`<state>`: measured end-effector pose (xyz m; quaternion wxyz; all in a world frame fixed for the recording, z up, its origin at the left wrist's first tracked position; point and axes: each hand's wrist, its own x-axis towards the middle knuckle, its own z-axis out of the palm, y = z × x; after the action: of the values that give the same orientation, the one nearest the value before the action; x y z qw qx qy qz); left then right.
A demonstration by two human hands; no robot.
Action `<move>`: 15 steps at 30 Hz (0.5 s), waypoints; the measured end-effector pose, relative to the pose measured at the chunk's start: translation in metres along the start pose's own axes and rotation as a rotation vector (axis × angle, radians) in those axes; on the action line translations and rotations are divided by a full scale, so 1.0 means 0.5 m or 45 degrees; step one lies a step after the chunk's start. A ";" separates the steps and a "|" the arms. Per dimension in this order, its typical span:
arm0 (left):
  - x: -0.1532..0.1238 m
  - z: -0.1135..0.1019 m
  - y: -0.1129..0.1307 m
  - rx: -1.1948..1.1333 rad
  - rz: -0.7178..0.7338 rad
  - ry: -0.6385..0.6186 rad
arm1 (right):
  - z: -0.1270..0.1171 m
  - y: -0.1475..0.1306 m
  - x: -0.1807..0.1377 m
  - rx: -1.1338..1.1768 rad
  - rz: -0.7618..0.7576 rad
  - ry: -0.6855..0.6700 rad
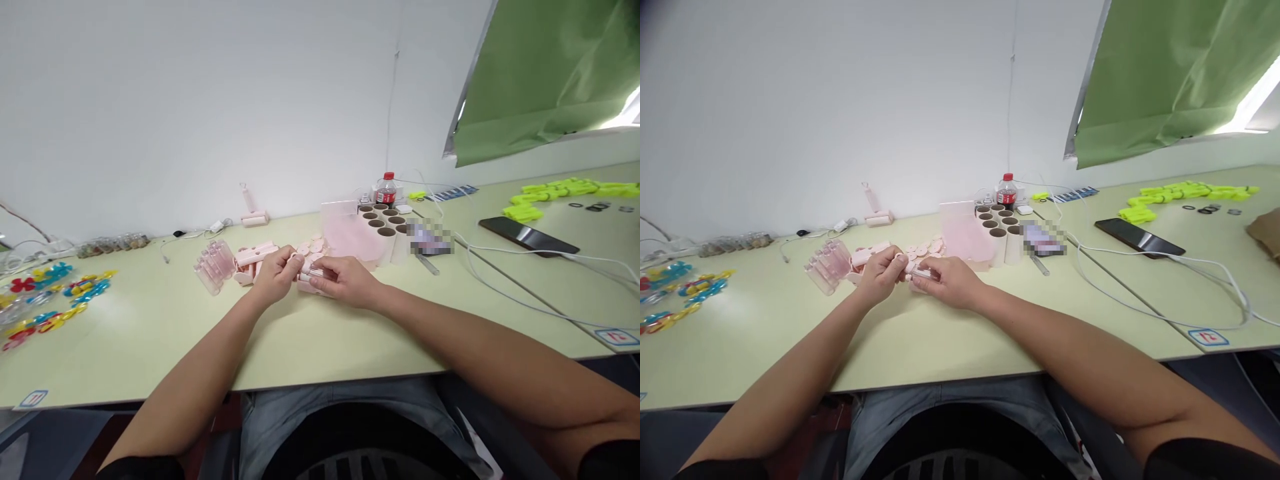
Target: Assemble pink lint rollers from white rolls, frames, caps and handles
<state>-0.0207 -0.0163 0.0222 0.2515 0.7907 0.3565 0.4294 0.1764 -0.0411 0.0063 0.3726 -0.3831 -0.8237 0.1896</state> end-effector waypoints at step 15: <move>0.002 -0.025 0.007 0.378 0.056 -0.441 | -0.043 0.014 0.009 -0.171 -0.009 -0.138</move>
<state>-0.0298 -0.0165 0.0312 0.1804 0.8886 0.3498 0.2357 0.1941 -0.0327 0.0183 0.3018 -0.3934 -0.8548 0.1530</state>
